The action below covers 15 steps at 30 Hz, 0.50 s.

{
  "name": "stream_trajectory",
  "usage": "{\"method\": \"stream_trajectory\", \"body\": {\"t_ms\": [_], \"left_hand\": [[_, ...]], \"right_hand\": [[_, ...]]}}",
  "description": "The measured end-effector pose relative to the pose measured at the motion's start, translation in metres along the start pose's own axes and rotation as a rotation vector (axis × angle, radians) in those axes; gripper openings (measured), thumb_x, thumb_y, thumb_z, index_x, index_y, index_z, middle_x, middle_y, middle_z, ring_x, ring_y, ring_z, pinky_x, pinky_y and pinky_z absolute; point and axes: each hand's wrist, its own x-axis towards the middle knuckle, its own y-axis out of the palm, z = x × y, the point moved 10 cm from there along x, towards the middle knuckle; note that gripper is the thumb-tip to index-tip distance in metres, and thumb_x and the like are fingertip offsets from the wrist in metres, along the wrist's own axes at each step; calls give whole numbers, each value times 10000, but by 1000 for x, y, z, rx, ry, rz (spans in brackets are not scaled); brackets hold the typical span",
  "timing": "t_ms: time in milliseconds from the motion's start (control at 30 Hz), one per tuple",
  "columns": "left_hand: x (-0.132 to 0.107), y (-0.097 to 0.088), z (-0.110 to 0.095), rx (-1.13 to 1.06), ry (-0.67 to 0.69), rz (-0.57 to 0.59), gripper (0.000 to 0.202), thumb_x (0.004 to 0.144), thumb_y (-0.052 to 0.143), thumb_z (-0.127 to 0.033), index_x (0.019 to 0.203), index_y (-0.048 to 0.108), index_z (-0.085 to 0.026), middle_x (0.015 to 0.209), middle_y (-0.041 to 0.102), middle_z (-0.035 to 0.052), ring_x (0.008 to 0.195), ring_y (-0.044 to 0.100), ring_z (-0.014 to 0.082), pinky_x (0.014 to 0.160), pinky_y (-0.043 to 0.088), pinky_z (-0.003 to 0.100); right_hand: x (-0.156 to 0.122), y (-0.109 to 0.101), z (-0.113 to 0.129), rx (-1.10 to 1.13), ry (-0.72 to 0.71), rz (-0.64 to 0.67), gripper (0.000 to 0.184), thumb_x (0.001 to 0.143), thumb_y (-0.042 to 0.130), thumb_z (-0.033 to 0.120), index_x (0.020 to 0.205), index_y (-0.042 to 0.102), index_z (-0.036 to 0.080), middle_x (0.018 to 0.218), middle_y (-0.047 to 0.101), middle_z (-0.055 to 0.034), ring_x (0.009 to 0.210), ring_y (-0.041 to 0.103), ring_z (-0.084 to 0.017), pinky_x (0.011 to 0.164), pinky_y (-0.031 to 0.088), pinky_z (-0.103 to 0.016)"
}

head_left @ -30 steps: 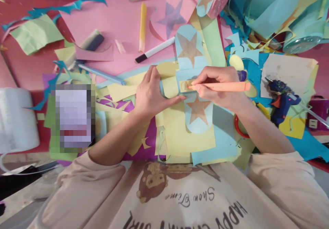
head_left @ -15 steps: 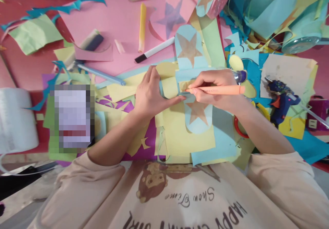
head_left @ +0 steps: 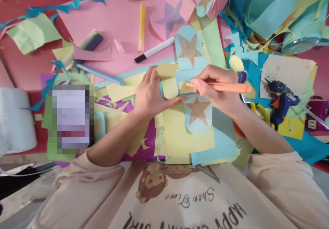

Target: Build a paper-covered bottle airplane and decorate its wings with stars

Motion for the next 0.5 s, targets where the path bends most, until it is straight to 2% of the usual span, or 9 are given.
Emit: {"method": "stream_trajectory", "body": {"t_ms": [233, 367, 500], "left_hand": [[1, 0, -2, -24, -12, 41, 811, 651, 614, -824, 1208, 427, -265, 1092, 556, 91, 1062, 598, 313, 902, 500, 465], [1, 0, 0, -17, -21, 43, 878, 610, 637, -834, 1227, 420, -249, 1122, 550, 101, 1086, 590, 333, 924, 489, 487], [0, 0, 2, -15, -42, 40, 857, 617, 639, -827, 1217, 423, -255, 1128, 548, 100, 1095, 583, 328, 926, 489, 481]], "right_hand": [[-1, 4, 4, -68, -108, 12, 247, 906, 590, 281, 681, 549, 187, 623, 593, 43, 558, 533, -67, 517, 418, -218], [0, 6, 7, -63, -102, 48, 257, 905, 589, 273, 670, 549, 175, 591, 557, 47, 527, 478, -59, 510, 377, -220], [1, 11, 7, -37, -45, 114, 247, 893, 582, 232, 657, 538, 176, 582, 534, 50, 527, 447, -59, 515, 353, -226]]}}
